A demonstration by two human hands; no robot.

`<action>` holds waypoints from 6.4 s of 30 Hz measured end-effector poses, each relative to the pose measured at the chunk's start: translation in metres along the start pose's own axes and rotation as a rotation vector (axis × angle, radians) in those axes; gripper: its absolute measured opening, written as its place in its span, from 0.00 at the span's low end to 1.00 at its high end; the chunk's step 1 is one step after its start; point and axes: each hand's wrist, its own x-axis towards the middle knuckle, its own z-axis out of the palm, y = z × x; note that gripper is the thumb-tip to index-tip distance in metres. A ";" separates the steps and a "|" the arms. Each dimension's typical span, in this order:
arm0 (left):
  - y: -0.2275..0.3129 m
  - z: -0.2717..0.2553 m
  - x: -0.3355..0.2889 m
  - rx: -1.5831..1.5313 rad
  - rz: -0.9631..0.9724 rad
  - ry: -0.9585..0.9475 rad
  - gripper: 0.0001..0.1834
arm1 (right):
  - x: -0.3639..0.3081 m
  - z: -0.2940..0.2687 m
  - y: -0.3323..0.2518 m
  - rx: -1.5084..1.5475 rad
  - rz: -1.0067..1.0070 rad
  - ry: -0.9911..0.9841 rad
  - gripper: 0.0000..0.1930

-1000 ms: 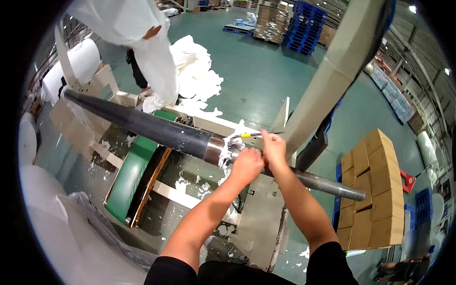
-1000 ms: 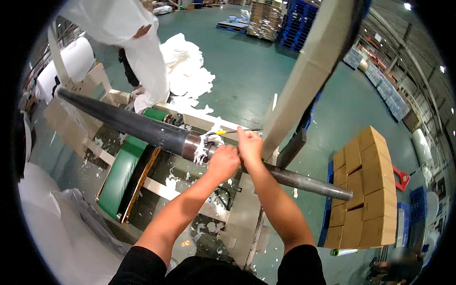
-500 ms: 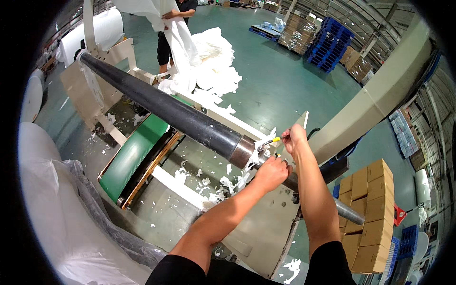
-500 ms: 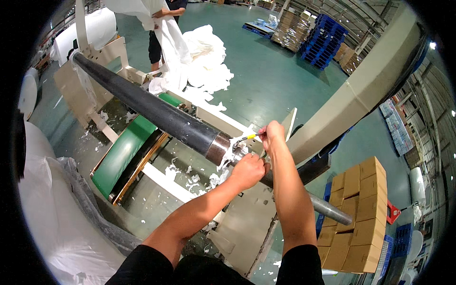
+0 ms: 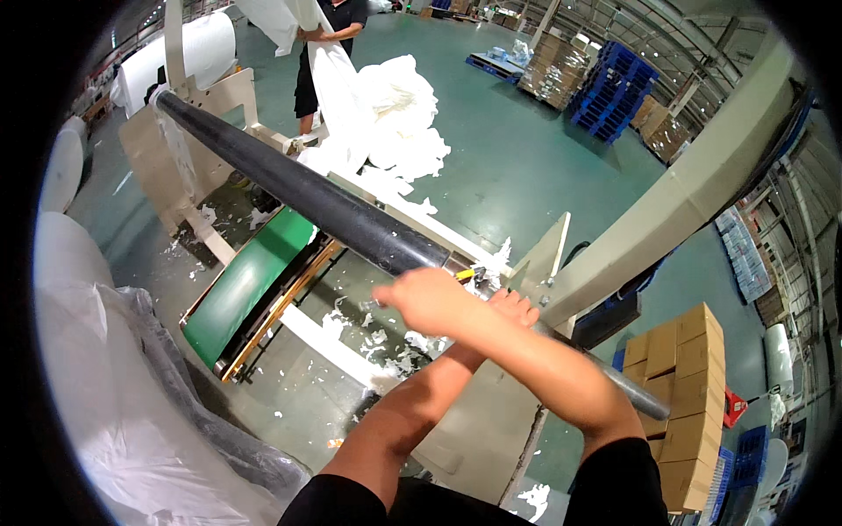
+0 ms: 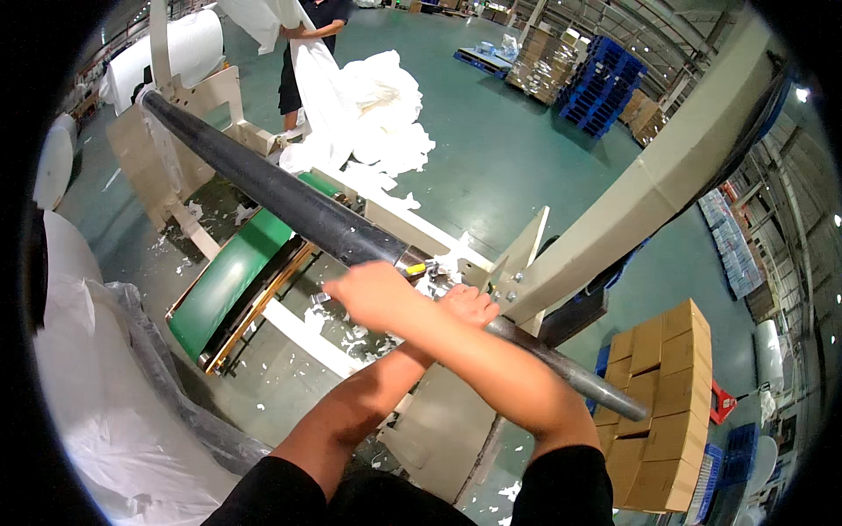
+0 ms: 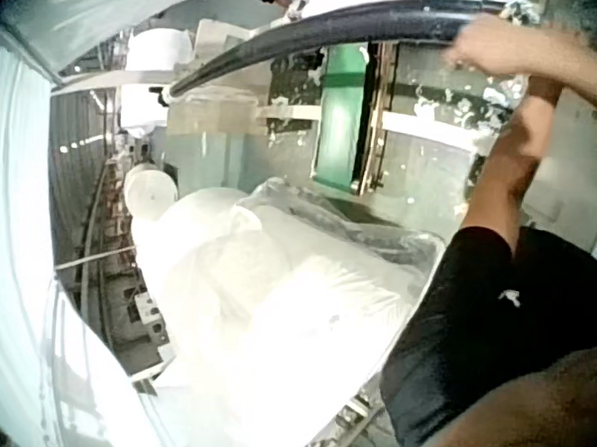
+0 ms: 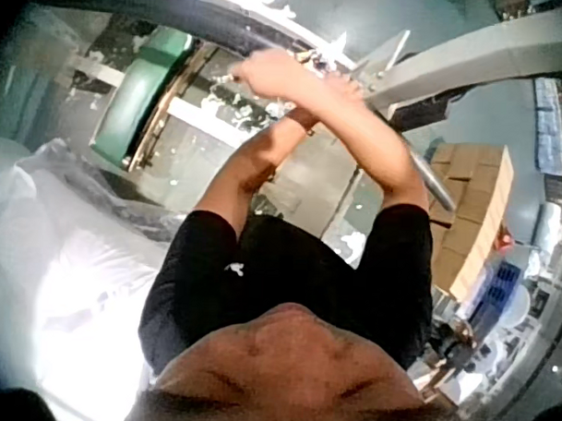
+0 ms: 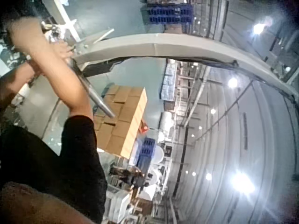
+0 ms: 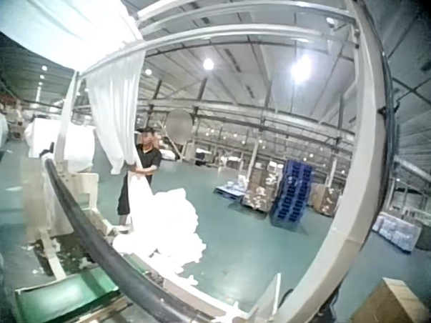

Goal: The person moves a stack of boxes, walks across a factory floor to a machine, and then removes white material and metal components from a large cylindrical roller using a yellow handled tool and their hands.

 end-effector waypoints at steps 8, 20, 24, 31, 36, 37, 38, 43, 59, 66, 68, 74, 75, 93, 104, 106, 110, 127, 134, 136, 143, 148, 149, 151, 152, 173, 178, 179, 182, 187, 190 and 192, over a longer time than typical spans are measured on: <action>0.012 0.000 0.001 0.031 -0.094 0.110 0.08 | -0.069 0.011 -0.040 -0.225 0.195 0.520 0.09; 0.087 0.006 -0.260 -0.335 -0.396 -0.330 0.30 | -0.026 0.060 -0.030 1.621 0.760 1.132 0.08; 0.127 -0.014 -0.431 -0.506 -0.688 -0.559 0.28 | 0.003 0.026 -0.068 1.068 0.368 1.122 0.12; 0.214 -0.078 -0.628 -0.405 -1.352 -0.775 0.29 | -0.089 0.032 0.095 0.317 0.780 0.931 0.16; 0.241 -0.088 -0.668 -0.503 -1.558 -0.929 0.30 | -0.081 0.049 0.111 1.043 0.872 0.568 0.14; 0.244 -0.077 -0.677 -0.509 -1.526 -0.919 0.30 | -0.079 0.048 0.113 1.034 0.859 0.532 0.13; 0.247 -0.067 -0.685 -0.514 -1.493 -0.910 0.30 | -0.075 0.047 0.120 1.025 0.848 0.497 0.12; 0.226 -0.045 -0.636 -0.580 -1.432 -0.871 0.28 | -0.088 0.072 0.152 1.158 0.917 0.794 0.07; 0.227 -0.037 -0.677 -0.631 -1.587 -0.749 0.24 | -0.136 0.136 -0.162 1.257 0.298 -0.120 0.16; 0.204 -0.025 -0.658 -0.607 -1.550 -0.696 0.25 | -0.207 0.093 -0.146 0.991 0.580 0.417 0.19; 0.203 -0.026 -0.648 -0.608 -1.525 -0.678 0.25 | -0.242 0.084 -0.140 0.986 0.828 0.571 0.22; 0.202 -0.021 -0.635 -0.542 -1.465 -0.780 0.25 | -0.345 0.096 -0.119 0.738 1.272 0.916 0.14; 0.204 -0.022 -0.626 -0.536 -1.457 -0.775 0.24 | -0.360 0.110 -0.114 0.769 1.302 0.932 0.13; 0.259 -0.006 -0.526 -0.824 -1.611 -0.098 0.13 | -0.387 0.188 -0.072 0.938 0.921 0.332 0.24; -0.140 -0.062 -0.161 -1.133 -1.475 0.689 0.30 | -0.534 0.246 -0.024 1.097 1.340 0.817 0.12; -0.166 -0.052 -0.119 -1.444 -1.406 0.784 0.31 | -0.565 0.236 -0.017 1.193 1.382 0.945 0.11; -0.168 -0.029 -0.082 -1.730 -1.264 1.065 0.32 | -0.615 0.202 -0.003 1.134 1.489 1.180 0.14; 0.061 0.038 -0.032 -1.857 -1.224 0.912 0.39 | -0.647 0.141 0.117 1.362 1.126 1.277 0.16; 0.066 0.016 0.006 -1.824 -1.166 1.157 0.37 | -0.659 0.119 0.101 1.400 1.012 1.166 0.12; 0.078 -0.003 0.010 -1.793 -1.158 1.116 0.38 | -0.666 0.121 0.092 1.424 0.902 1.198 0.14; 0.194 -0.062 -0.005 -1.750 -1.014 1.018 0.38 | -0.671 0.080 -0.011 1.421 0.782 1.262 0.27; 0.359 -0.053 -0.008 -1.854 -1.406 0.695 0.29 | -0.692 0.101 -0.060 1.028 0.974 1.169 0.23; 0.375 -0.046 -0.033 -1.948 -1.406 0.346 0.27 | -0.685 0.100 -0.062 0.880 1.078 1.052 0.21; 0.399 -0.021 -0.087 -1.785 -1.428 0.068 0.24 | -0.673 0.082 -0.063 0.432 1.230 0.952 0.22; 0.409 -0.019 -0.099 -1.853 -1.394 0.102 0.23 | -0.672 0.066 -0.065 0.310 1.250 0.907 0.23; 0.429 0.012 -0.012 -1.854 -1.240 1.015 0.39 | -0.819 0.131 -0.010 0.476 0.746 0.609 0.13; 0.433 0.020 -0.006 -1.748 -1.210 1.142 0.36 | -0.868 0.179 0.018 0.522 0.800 0.260 0.15; 0.434 0.021 -0.005 -1.756 -1.198 1.144 0.36 | -0.872 0.180 0.023 0.533 0.793 0.218 0.15; 0.437 0.023 -0.002 -1.765 -1.161 1.140 0.35 | -0.865 0.178 0.038 0.565 0.673 0.243 0.16; 0.431 0.026 -0.011 -1.747 -1.163 1.112 0.36 | -0.814 0.146 0.054 0.549 0.538 0.301 0.15; 0.428 0.027 -0.015 -1.783 -1.154 1.095 0.35 | -0.777 0.118 0.049 0.691 0.446 0.436 0.16; 0.433 0.023 -0.011 -1.792 -1.185 1.107 0.35 | -0.753 0.104 0.044 0.831 0.388 0.505 0.17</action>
